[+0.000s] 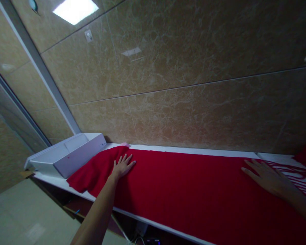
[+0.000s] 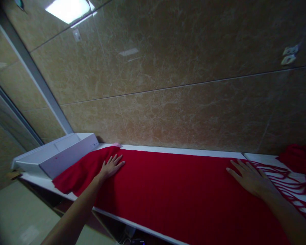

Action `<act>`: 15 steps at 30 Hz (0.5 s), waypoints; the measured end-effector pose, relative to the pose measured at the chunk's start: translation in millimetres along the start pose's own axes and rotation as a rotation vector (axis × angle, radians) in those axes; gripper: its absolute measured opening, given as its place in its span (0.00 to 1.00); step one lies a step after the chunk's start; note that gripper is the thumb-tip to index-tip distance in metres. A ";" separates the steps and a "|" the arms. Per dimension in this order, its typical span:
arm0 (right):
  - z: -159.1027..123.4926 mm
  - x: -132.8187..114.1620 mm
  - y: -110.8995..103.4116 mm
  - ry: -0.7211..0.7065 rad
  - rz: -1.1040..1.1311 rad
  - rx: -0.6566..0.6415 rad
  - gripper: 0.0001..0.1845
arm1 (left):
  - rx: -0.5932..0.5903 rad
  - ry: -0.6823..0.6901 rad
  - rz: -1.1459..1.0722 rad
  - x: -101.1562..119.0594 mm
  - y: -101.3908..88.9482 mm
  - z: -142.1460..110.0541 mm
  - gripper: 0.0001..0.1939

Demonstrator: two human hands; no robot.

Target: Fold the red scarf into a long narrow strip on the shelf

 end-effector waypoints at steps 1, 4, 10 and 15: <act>0.2 1.2 -0.9 0.027 0.022 0.007 0.35 | 0.000 0.003 0.002 0.1 0.0 0.1 0.39; 2.3 5.2 1.6 -0.001 0.078 0.053 0.37 | -0.009 0.009 0.007 -0.2 -0.7 0.4 0.39; 4.6 19.5 18.5 -0.176 -0.051 0.137 0.33 | -0.026 -0.009 0.003 5.6 -4.4 -1.6 0.39; 3.9 14.2 4.7 -0.163 -0.138 0.274 0.33 | -0.001 0.045 -0.042 35.8 -5.4 -4.4 0.35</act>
Point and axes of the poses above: each hand's wrist, its own z-axis towards the middle knuckle, its own y-axis out of the palm, x = y × z, the point moved 6 cm from there along z, towards the middle knuckle, and after that the axes turned 6 degrees about z, right-handed, at the moved point
